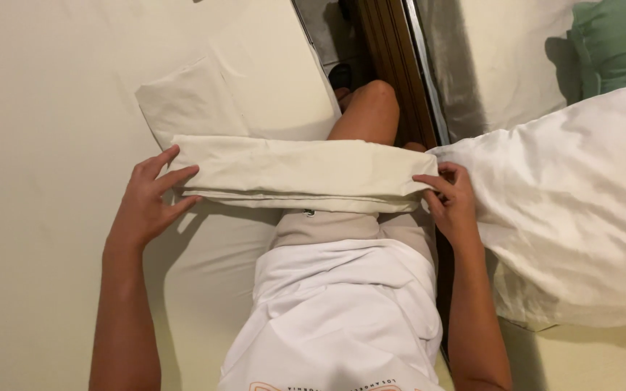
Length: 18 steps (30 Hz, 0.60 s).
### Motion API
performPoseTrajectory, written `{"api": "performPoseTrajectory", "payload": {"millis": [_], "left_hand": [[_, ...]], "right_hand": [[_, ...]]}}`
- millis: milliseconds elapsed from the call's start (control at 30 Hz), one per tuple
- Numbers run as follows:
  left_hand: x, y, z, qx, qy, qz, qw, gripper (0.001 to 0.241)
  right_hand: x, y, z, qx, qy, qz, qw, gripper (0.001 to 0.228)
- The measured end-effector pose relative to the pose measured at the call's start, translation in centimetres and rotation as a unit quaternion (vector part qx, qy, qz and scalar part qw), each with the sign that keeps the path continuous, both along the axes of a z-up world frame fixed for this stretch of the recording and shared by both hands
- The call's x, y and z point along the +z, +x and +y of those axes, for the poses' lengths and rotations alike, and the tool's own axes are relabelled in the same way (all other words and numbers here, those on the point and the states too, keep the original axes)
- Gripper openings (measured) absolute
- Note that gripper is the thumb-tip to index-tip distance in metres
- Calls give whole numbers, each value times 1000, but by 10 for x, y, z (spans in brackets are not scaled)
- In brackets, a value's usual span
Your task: The person removes a pillow from a patterned pillowcase, folds the pillowcase neatly, and places it on the bed. Then, the person picks up a folded white sheet and folds it further before placing it on the bed.
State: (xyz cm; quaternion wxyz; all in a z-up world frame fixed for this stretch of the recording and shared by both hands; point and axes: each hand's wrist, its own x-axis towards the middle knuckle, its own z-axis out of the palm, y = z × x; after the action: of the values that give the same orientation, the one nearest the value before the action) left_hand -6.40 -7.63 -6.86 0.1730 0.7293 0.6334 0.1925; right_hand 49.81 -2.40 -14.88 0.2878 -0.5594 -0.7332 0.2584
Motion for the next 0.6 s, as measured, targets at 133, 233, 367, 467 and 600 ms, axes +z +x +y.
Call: {"api": "performPoseTrajectory", "payload": {"millis": [133, 233, 367, 467, 600], "left_hand": [[0, -2, 2, 5, 14, 14, 1000, 42], [3, -4, 4, 4, 6, -27, 1000, 36], [13, 5, 9, -3, 32, 28, 999, 29], [4, 0, 13, 11, 29, 40, 999, 31], [-4, -3, 37, 104, 104, -66, 987, 8]], "right_hand": [[35, -16, 7, -42, 27, 33, 998, 28], [50, -24, 14, -67, 25, 81, 994, 20], [69, -37, 30, -99, -5, 201, 975, 12], [65, -41, 44, -152, -44, 250, 955, 9], [58, -50, 66, -212, -84, 336, 914, 6]]}}
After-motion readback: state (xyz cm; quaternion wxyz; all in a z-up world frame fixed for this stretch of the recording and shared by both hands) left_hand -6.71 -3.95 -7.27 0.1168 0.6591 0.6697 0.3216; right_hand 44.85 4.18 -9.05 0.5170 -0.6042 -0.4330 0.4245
